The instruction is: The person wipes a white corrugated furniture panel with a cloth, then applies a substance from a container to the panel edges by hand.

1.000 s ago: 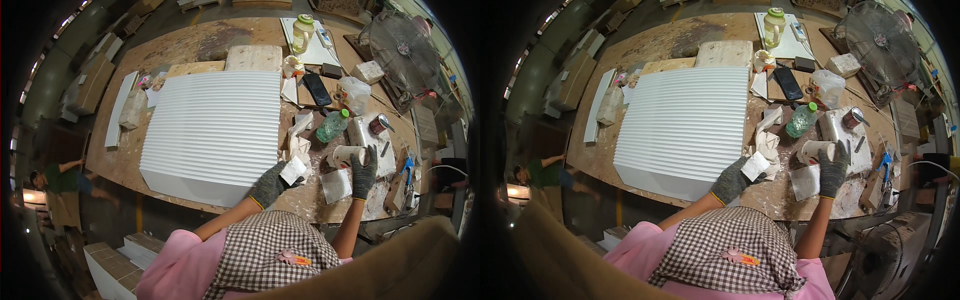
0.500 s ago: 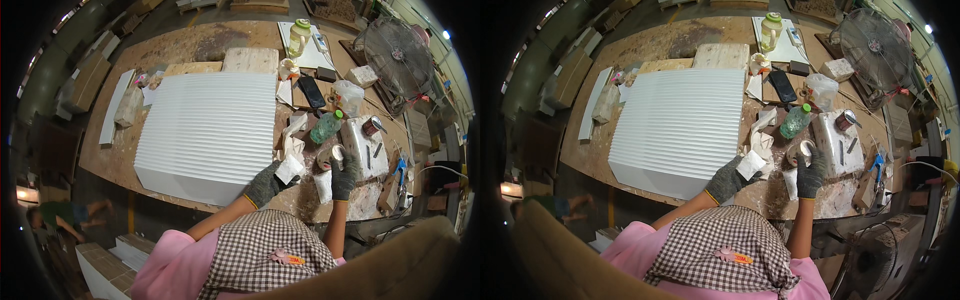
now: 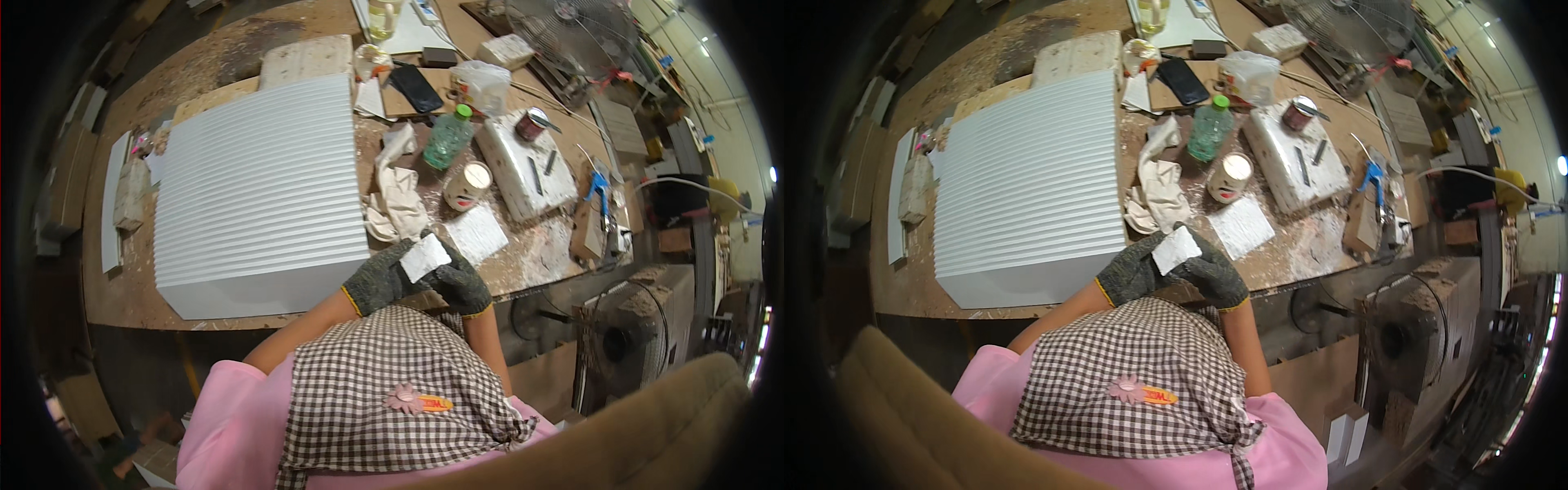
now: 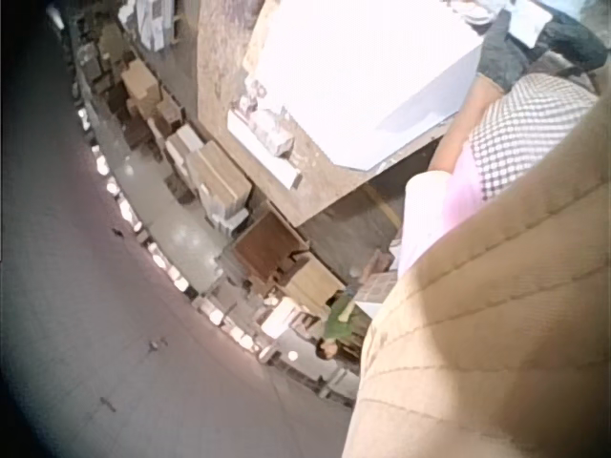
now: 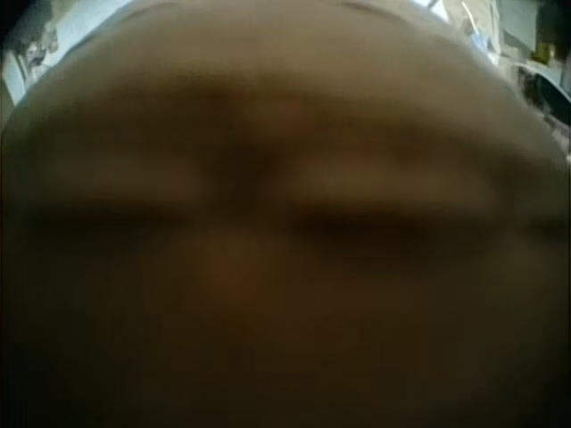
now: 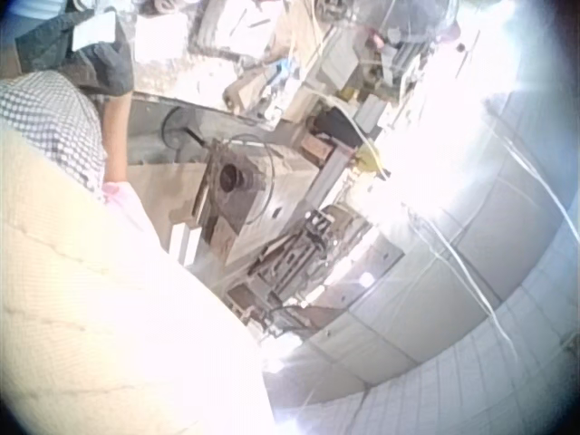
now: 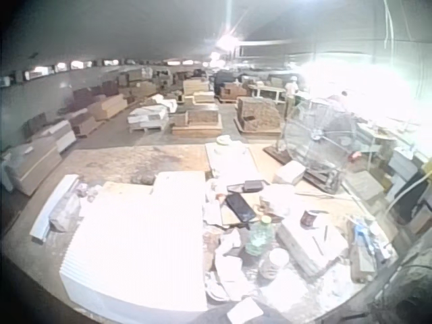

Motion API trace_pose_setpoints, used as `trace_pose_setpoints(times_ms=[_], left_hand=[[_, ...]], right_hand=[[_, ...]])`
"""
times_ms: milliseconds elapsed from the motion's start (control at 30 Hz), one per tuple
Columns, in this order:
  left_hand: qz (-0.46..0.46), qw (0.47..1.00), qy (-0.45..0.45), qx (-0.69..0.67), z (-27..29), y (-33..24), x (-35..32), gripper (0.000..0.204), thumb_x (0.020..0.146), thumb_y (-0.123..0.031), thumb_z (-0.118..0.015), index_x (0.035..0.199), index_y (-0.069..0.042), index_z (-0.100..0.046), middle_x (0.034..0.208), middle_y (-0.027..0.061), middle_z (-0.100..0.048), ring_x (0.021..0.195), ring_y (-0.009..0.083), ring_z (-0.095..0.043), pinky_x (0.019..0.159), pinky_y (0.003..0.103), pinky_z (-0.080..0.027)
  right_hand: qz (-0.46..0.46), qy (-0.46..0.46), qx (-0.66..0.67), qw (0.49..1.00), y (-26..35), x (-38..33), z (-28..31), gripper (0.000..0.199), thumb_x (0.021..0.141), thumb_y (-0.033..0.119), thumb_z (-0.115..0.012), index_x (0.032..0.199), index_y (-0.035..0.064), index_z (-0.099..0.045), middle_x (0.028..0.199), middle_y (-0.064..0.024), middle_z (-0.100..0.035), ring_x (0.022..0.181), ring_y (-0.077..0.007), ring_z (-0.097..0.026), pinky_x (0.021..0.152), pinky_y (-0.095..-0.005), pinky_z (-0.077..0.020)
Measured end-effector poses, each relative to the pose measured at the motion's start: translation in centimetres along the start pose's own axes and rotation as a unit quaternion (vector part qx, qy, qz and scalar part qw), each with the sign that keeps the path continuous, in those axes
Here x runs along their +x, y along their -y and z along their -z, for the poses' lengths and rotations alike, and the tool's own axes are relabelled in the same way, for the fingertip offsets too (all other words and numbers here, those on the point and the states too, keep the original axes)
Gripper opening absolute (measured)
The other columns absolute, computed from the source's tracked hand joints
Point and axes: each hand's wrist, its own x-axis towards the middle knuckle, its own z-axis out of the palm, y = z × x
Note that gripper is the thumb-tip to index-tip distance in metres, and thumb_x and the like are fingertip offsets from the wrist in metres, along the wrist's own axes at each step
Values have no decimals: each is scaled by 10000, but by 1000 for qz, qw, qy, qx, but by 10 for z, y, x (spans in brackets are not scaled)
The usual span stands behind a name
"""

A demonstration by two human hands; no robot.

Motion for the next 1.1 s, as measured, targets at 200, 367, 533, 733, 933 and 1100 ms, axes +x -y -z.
trace_pose_setpoints(times_ms=[200, 367, 533, 733, 933, 1100], left_hand=[[59, 995, -42, 73, -4, -8, -20, 425, 1057, -334, -542, 1362, -38, -554, 1316, 172, -641, 1154, 320, -658, 1014, 478, -546], [-13, 992, -36, 122, -7, -14, -53, 366, 1054, -325, -553, 1241, -14, -597, 1232, 174, -653, 1102, 307, -674, 989, 443, -562], [-120, 961, 50, 245, 16, -14, -58, 384, 1059, -236, -550, 1359, 2, -527, 1307, 159, -609, 1207, 282, -628, 1021, 421, -539], [-205, 934, 47, 288, 53, -34, -78, 369, 1068, -242, -537, 1371, -32, -535, 1294, 138, -616, 1195, 252, -629, 975, 393, -561], [-441, 702, -224, 512, 43, -82, -195, 262, 1053, -247, -571, 1215, -47, -621, 1157, 71, -667, 1049, 187, -661, 910, 323, -558], [-611, 476, -466, 428, 111, -127, -290, 263, 1006, -129, -618, 1256, -48, -618, 1227, 105, -642, 1094, 222, -628, 975, 349, -511]], right_hand=[[85, -50, 60, 993, -19, -4, 28, 712, 885, 197, -759, 1494, 19, -436, 1442, -133, -551, 1306, -264, -560, 1101, -435, -460], [94, -268, -331, 900, -3, -10, 136, 457, 994, 287, -658, 1408, 111, -575, 1189, -27, -654, 1031, -174, -613, 904, -386, -509], [215, -410, -704, 538, 21, 9, 153, 509, 860, 307, -792, 1252, 6, -669, 1241, -187, -680, 1080, -348, -656, 965, -441, -491], [66, -326, -885, 325, 3, 17, 124, 403, 949, 294, -653, 1280, 64, -652, 1154, -251, -657, 1030, -435, -638, 855, -501, -522], [56, -324, -766, 552, 25, 17, 160, 526, 1001, 299, -618, 1406, -31, -560, 1295, -236, -651, 1145, -337, -637, 1021, -397, -467], [137, -459, -459, 749, 35, 0, 186, 469, 1023, 298, -596, 1359, -29, -603, 1289, -145, -678, 1127, -273, -651, 990, -371, -504]])
